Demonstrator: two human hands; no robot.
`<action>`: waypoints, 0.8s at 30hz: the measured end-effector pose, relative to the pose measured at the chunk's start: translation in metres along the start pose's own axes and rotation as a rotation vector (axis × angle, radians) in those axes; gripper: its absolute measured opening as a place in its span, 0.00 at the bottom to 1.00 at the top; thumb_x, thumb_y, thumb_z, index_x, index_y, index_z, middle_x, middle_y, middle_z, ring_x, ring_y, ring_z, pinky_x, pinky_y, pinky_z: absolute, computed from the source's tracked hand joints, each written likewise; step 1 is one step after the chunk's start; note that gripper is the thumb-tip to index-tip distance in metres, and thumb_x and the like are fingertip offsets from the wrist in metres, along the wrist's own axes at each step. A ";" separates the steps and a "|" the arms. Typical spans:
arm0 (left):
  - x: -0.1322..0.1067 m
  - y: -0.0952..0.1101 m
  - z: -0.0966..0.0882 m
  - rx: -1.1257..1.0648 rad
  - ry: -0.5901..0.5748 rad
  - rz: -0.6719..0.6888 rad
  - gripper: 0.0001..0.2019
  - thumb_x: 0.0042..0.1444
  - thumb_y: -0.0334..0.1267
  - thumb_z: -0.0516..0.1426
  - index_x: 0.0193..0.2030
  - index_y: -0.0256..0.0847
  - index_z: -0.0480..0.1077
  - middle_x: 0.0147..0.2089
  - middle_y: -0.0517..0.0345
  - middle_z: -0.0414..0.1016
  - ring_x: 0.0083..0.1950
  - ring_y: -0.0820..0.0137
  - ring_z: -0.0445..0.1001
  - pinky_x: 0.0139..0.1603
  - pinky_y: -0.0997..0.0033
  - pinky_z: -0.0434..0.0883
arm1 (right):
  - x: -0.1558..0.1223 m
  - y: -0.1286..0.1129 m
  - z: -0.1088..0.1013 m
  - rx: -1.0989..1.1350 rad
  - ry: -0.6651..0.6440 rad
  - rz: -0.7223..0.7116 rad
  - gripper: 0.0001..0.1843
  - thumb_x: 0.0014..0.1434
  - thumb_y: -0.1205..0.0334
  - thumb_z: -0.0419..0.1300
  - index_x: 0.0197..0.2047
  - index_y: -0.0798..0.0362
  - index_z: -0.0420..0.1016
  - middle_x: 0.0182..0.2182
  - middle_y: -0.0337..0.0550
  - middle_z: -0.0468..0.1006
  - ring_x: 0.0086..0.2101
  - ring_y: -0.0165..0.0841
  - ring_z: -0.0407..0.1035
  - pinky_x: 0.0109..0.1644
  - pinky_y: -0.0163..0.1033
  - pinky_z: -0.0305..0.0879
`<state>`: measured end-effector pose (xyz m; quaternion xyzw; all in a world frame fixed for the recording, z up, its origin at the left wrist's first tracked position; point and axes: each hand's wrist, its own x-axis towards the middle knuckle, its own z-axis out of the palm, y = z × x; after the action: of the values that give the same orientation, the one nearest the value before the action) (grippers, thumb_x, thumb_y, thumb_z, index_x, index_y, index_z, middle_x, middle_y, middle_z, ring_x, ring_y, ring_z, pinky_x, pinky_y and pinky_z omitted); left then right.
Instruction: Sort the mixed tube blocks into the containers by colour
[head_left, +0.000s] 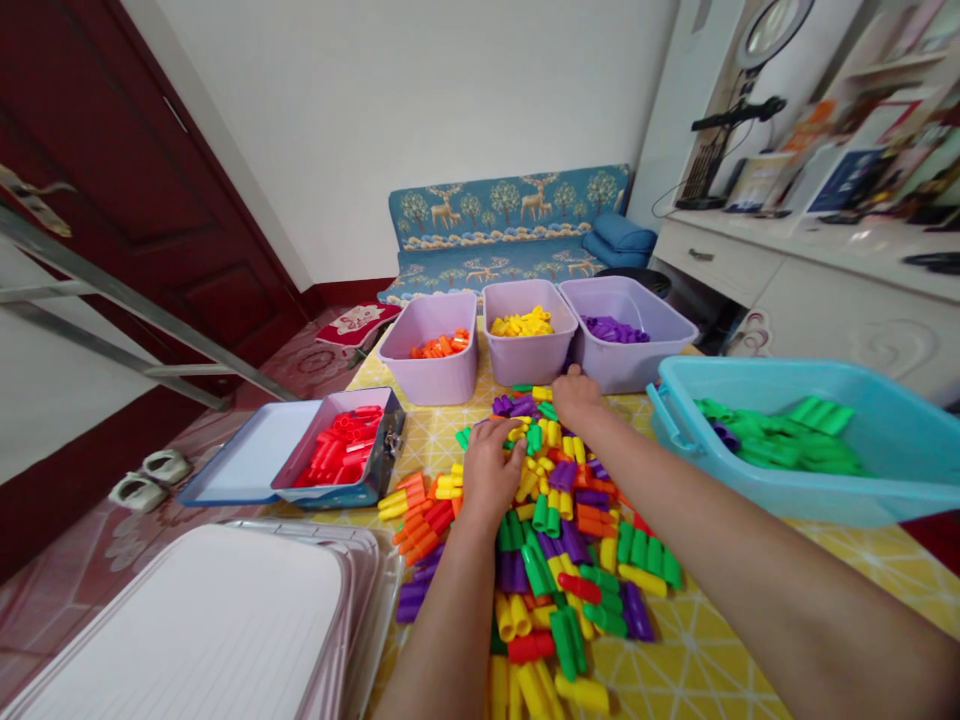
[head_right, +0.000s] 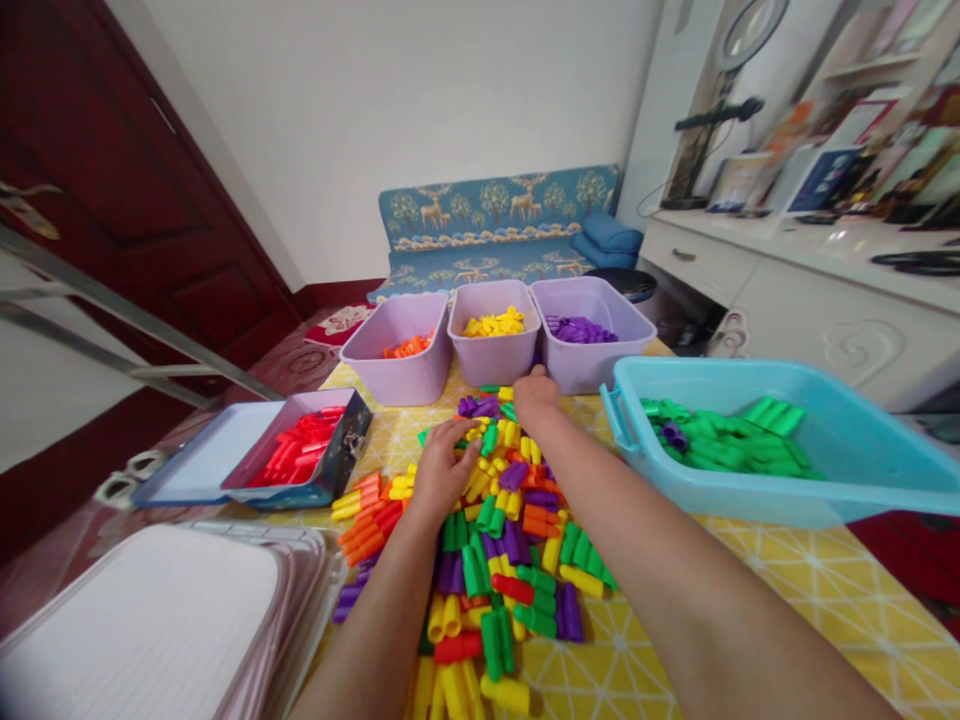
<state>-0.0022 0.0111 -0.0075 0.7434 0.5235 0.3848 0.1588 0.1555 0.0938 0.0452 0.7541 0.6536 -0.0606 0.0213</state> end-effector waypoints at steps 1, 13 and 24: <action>0.000 0.000 0.000 0.000 0.001 -0.001 0.15 0.56 0.35 0.55 0.50 0.43 0.72 0.49 0.53 0.74 0.55 0.62 0.67 0.59 0.58 0.64 | -0.003 0.000 0.000 -0.006 0.011 0.017 0.20 0.63 0.67 0.50 0.55 0.61 0.72 0.54 0.67 0.66 0.51 0.44 0.69 0.52 0.42 0.66; -0.001 0.003 -0.002 0.000 0.010 -0.004 0.15 0.56 0.35 0.55 0.50 0.43 0.72 0.50 0.53 0.74 0.55 0.62 0.67 0.59 0.59 0.65 | -0.093 0.047 -0.007 0.018 0.224 -0.081 0.19 0.64 0.58 0.46 0.45 0.54 0.77 0.42 0.55 0.77 0.43 0.45 0.73 0.45 0.44 0.65; -0.001 -0.001 -0.001 -0.004 0.009 0.019 0.15 0.56 0.34 0.56 0.50 0.43 0.72 0.50 0.52 0.74 0.55 0.63 0.67 0.59 0.59 0.64 | -0.026 0.029 0.030 0.289 0.232 -0.067 0.24 0.62 0.59 0.52 0.60 0.56 0.65 0.56 0.56 0.69 0.54 0.44 0.64 0.56 0.48 0.59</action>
<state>-0.0036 0.0106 -0.0077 0.7463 0.5164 0.3907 0.1542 0.1785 0.0602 0.0172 0.7290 0.6609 -0.0670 -0.1650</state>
